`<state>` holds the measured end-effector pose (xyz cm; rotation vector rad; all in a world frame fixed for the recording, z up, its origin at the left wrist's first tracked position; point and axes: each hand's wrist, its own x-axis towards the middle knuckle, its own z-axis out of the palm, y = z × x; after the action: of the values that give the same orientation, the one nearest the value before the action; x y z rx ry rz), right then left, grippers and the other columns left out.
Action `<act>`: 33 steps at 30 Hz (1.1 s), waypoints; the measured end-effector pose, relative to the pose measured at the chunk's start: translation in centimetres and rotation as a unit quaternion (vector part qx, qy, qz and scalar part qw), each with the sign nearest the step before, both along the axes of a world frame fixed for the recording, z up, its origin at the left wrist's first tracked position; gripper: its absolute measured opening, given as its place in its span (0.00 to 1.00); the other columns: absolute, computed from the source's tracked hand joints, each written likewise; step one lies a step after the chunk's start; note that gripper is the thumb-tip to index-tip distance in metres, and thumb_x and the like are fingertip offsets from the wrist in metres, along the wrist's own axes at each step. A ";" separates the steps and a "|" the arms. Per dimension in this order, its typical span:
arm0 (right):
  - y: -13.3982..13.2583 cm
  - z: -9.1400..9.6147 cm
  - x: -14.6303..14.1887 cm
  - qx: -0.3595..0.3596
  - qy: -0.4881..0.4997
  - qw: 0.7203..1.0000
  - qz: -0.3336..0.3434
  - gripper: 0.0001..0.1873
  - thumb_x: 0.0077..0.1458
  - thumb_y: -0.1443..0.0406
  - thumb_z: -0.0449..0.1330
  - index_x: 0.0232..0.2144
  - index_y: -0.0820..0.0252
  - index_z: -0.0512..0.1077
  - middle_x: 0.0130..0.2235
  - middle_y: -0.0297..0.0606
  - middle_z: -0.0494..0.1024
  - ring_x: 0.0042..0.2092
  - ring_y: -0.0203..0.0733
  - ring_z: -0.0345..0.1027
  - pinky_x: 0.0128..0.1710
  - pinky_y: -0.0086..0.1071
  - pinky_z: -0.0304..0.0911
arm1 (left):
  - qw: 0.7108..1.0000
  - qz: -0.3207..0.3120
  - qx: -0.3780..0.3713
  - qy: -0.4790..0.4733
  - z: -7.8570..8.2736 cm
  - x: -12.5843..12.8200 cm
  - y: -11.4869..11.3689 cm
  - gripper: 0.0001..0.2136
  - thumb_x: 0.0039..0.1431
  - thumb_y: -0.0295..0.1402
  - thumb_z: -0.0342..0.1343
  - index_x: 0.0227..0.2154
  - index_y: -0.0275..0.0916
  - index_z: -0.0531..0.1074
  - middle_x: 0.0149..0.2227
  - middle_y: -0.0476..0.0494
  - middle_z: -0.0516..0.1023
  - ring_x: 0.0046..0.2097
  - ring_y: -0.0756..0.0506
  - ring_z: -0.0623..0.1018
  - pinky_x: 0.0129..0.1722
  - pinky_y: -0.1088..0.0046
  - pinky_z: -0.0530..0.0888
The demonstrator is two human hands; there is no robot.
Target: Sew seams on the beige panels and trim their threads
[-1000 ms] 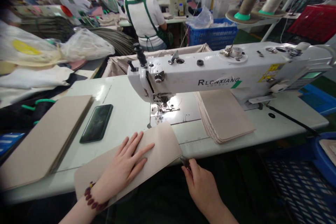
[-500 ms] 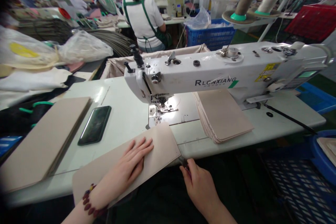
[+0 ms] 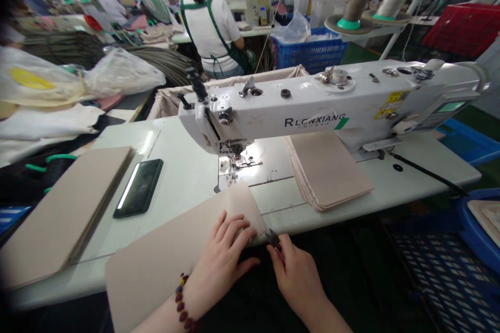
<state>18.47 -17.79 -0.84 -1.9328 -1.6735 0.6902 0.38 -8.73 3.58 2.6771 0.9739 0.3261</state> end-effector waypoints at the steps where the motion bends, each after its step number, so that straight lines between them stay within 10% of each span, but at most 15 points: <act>1: 0.0 0.1 0.1 -0.003 0.008 1.000 -0.005 0.08 0.66 0.59 0.48 0.40 0.55 0.63 0.28 0.32 0.74 0.30 0.42 0.73 0.27 0.31 0.57 | 1.000 0.015 0.010 -0.003 -0.3 0.5 -0.1 0.17 0.57 0.35 0.60 0.48 0.40 0.68 0.48 0.40 0.71 0.56 0.36 0.67 0.63 0.42 0.53; 9: -0.6 0.1 0.6 -0.012 0.031 0.999 -0.006 0.08 0.66 0.59 0.47 0.41 0.54 0.64 0.28 0.31 0.73 0.30 0.42 0.71 0.28 0.31 0.56 | 0.998 0.005 0.052 -0.038 -1.9 0.9 -0.6 0.09 0.64 0.27 0.50 0.45 0.43 0.69 0.36 0.46 0.72 0.41 0.44 0.74 0.61 0.51 0.62; 30: -0.1 0.5 -0.1 -0.009 0.046 0.999 -0.011 0.13 0.66 0.59 0.44 0.37 0.56 0.66 0.27 0.34 0.74 0.29 0.42 0.71 0.28 0.30 0.57 | 0.993 -0.067 -0.070 -0.073 0.7 -1.6 -0.1 0.07 0.63 0.35 0.53 0.42 0.43 0.73 0.50 0.42 0.71 0.57 0.41 0.68 0.65 0.52 0.53; 33: 0.1 0.7 -0.3 -0.024 0.146 0.988 -0.035 0.15 0.64 0.55 0.48 0.35 0.57 0.68 0.26 0.33 0.73 0.28 0.40 0.69 0.29 0.29 0.60 | 0.996 0.057 -0.041 -0.052 0.5 -4.7 1.4 0.23 0.61 0.43 0.55 0.57 0.45 0.63 0.61 0.39 0.61 0.63 0.36 0.59 0.64 0.47 0.52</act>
<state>18.20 -17.65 -0.18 -1.8121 -1.4148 0.9419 -4.32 -7.36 4.13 2.5104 1.0863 0.4338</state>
